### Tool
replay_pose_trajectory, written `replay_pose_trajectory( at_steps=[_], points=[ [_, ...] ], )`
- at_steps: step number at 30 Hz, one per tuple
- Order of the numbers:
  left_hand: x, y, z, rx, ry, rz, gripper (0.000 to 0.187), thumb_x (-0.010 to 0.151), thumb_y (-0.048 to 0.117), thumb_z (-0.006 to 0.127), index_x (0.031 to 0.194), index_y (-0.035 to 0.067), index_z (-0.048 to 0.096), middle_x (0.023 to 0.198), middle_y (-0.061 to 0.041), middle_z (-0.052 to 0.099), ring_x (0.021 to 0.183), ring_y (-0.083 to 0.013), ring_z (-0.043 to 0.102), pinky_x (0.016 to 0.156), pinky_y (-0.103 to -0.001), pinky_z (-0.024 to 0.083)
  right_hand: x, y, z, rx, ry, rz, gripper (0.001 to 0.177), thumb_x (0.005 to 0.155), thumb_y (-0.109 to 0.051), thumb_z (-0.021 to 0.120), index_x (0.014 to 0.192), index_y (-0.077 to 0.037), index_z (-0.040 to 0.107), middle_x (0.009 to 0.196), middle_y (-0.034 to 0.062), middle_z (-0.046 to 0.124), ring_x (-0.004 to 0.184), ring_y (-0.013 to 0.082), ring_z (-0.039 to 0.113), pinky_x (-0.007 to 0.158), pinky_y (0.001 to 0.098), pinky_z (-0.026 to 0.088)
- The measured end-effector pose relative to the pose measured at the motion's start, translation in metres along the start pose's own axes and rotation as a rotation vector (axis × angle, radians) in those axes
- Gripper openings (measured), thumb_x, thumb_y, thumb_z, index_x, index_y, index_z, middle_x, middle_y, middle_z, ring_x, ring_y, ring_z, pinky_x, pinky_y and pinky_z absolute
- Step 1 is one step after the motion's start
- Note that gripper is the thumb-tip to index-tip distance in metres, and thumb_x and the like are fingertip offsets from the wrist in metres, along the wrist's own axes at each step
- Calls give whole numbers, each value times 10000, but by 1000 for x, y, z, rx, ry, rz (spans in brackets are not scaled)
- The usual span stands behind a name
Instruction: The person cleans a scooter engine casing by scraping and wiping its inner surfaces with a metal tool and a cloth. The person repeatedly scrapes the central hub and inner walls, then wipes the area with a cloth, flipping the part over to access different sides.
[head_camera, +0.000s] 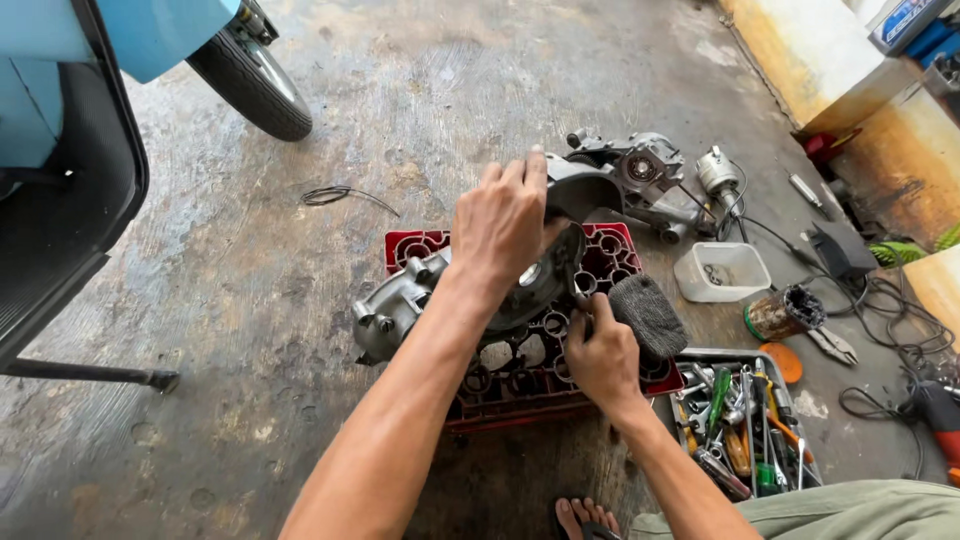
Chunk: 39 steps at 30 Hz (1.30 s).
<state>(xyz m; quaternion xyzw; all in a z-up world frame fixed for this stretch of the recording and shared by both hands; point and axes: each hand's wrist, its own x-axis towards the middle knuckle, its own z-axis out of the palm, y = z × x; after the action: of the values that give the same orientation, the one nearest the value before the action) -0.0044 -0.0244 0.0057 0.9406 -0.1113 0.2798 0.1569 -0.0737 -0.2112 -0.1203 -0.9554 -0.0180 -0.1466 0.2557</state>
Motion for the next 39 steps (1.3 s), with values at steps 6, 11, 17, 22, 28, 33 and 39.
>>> replay_pose_trajectory(
  at_steps=[6, 11, 17, 22, 28, 33, 39],
  points=[
    [-2, -1, 2, -22, -10, -6, 841, 752, 430, 880, 1379, -26, 554, 1052, -158, 705, 966, -310, 679, 724, -511, 637, 1, 17, 9, 6, 113, -207, 57, 979, -207, 559, 980, -152, 570, 563, 237, 600, 588, 508, 654, 469, 594, 499],
    [3, -3, 4, 14, -29, -10, 825, 792, 446, 870, 1389, -31, 560, 985, -158, 710, 891, -265, 676, 678, -463, 638, 0, 16, 1, -17, -101, -89, 148, 945, -318, 574, 1055, -223, 602, 637, 214, 680, 680, 489, 707, 605, 599, 542],
    [8, 0, -6, 24, -26, -15, 813, 796, 447, 880, 1366, -49, 577, 934, -165, 715, 848, -260, 684, 657, -440, 640, -10, 35, 13, -83, -186, -111, 177, 925, -322, 573, 1079, -239, 604, 662, 236, 695, 711, 489, 725, 640, 612, 551],
    [5, 0, -1, 29, -32, -1, 826, 796, 451, 874, 1377, -46, 565, 947, -164, 712, 865, -261, 684, 658, -444, 644, -12, 29, 1, -103, -142, -131, 122, 952, -276, 539, 1038, -215, 600, 647, 189, 700, 654, 439, 734, 613, 552, 575],
    [-2, 6, -2, 43, -17, 2, 832, 805, 456, 870, 1392, -42, 553, 971, -168, 712, 885, -258, 681, 679, -446, 646, -7, 15, -22, -241, -272, -267, 196, 900, -347, 590, 1086, -288, 607, 637, 121, 695, 655, 412, 726, 601, 558, 560],
    [-1, 7, -7, 45, 1, 9, 837, 794, 453, 880, 1394, -33, 556, 979, -165, 712, 892, -250, 677, 693, -432, 650, 17, 2, -60, -545, -522, -495, 325, 1041, -283, 398, 1301, -319, 590, 924, 89, 766, 853, 257, 781, 690, 379, 617],
    [0, 7, -7, 33, 5, 11, 826, 791, 447, 881, 1383, -34, 566, 972, -170, 712, 888, -252, 676, 689, -433, 648, 46, -9, -66, -607, -599, -648, 422, 1005, -149, 397, 1371, -287, 555, 986, 129, 760, 898, 280, 773, 665, 410, 617]
  ],
)
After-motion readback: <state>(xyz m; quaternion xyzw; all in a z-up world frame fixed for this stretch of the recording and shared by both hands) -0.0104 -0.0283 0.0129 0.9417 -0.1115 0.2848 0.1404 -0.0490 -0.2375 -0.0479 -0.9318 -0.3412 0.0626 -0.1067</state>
